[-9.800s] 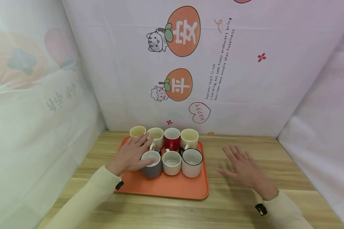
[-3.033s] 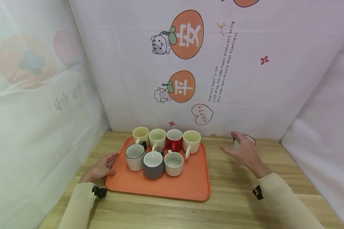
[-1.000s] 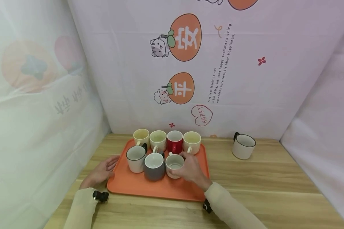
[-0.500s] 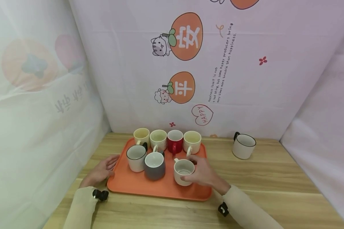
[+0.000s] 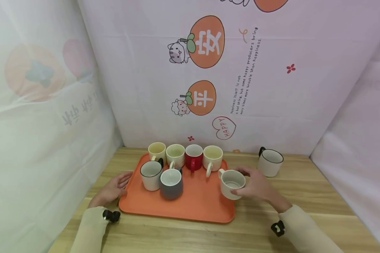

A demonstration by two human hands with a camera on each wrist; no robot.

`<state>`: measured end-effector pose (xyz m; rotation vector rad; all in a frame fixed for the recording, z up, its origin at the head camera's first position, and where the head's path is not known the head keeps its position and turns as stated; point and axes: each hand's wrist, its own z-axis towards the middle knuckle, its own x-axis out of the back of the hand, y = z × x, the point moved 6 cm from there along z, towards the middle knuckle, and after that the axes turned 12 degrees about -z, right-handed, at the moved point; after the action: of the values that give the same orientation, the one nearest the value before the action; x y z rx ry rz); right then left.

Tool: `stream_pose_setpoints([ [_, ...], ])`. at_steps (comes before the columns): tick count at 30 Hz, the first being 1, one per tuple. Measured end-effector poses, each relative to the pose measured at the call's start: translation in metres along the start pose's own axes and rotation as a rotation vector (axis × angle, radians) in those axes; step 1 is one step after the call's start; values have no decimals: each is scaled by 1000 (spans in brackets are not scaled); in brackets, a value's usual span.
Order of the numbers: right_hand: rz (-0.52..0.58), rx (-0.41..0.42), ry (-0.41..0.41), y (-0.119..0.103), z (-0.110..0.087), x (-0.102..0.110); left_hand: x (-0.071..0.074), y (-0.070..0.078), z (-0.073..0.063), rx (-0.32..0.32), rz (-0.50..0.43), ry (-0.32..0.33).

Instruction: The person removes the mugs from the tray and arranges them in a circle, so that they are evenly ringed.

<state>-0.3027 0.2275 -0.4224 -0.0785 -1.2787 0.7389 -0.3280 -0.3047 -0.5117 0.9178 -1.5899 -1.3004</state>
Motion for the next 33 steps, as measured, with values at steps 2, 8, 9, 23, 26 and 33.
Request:
stream_pose_setpoints([
  [2, -48, -4, 16, 12, -2, 7, 1, -1, 0, 3, -8, 4],
  [8, -120, -37, 60, 43, -7, 20, 2, -1, -1, -12, -22, 1],
  [9, -122, -47, 63, 48, -8, 21, 2, -1, -1, -14, -22, 0],
  [23, -105, -170, 33, 97, -18, 14, 2, -2, 0, 6, -44, -3],
  [26, -94, -202, 29, 105, -18, 11, 2, -3, 0, -5, -47, -14],
  [33, -83, -226, 50, 115, -14, 11, 3, -3, 1, -6, -31, 3],
])
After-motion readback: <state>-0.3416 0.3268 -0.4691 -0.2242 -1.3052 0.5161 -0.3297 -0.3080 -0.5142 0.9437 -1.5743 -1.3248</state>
